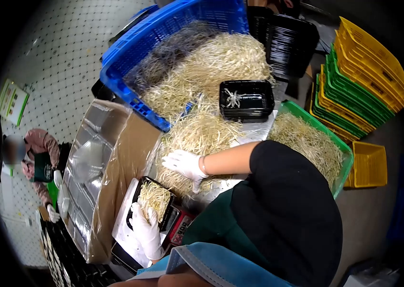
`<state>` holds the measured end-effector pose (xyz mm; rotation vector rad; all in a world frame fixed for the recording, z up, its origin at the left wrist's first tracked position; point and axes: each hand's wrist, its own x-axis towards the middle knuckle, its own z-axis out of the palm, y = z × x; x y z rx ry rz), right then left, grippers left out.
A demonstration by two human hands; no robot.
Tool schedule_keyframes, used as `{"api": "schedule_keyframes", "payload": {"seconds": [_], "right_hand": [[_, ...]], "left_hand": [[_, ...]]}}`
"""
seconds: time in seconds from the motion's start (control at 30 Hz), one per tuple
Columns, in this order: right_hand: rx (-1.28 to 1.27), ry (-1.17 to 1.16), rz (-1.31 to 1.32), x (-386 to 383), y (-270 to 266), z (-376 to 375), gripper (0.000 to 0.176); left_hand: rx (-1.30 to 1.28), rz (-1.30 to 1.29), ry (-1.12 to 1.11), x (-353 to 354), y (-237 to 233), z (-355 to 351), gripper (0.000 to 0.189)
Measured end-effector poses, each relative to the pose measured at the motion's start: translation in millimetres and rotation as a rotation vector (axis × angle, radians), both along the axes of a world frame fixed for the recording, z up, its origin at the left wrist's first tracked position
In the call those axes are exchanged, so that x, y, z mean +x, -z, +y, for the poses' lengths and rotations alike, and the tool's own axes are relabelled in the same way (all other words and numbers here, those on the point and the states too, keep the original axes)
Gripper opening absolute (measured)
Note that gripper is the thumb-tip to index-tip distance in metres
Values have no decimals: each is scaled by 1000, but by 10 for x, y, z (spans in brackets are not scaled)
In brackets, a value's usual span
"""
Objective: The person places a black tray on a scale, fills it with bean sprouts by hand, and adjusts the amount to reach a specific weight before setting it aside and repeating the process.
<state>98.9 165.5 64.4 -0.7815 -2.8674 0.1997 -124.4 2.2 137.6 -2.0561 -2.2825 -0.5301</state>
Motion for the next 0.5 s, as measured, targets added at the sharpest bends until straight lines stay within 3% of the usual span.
{"api": "schedule_keyframes", "payload": {"seconds": [0.07, 0.13, 0.23, 0.27, 0.3, 0.33, 0.37, 0.43, 0.47, 0.5], "right_hand": [[123, 0, 29, -61, 0, 54, 131], [-177, 129, -173, -311, -40, 263, 125], [-157, 153, -293, -428, -219, 478, 115], [-161, 210, -295, -469, -114, 513, 105], [3, 191, -140, -518, 140, 545, 94], [-138, 218, -167, -556, 72, 489, 79], [-22, 214, -203, -569, 132, 382, 77], [-18, 178, -320, -580, 108, 386, 79], [-23, 99, -350, -519, 44, 448, 63], [-22, 96, -224, -429, 64, 502, 46]], "left_hand": [[-69, 26, 1, -30, 33, 19, 56], [-74, 66, 7, -62, 53, 17, 53], [-42, 146, 52, -112, 87, 29, 55], [-23, 158, 59, -151, 125, 23, 55], [-36, 207, 89, -140, 75, 41, 53], [-140, 122, 54, -41, -58, 63, 50], [61, 102, 149, -152, 120, 41, 48], [78, 27, 140, -137, 95, 27, 47], [226, 57, 191, -176, 173, 48, 45], [139, -5, 131, -87, 53, 44, 42]]}}
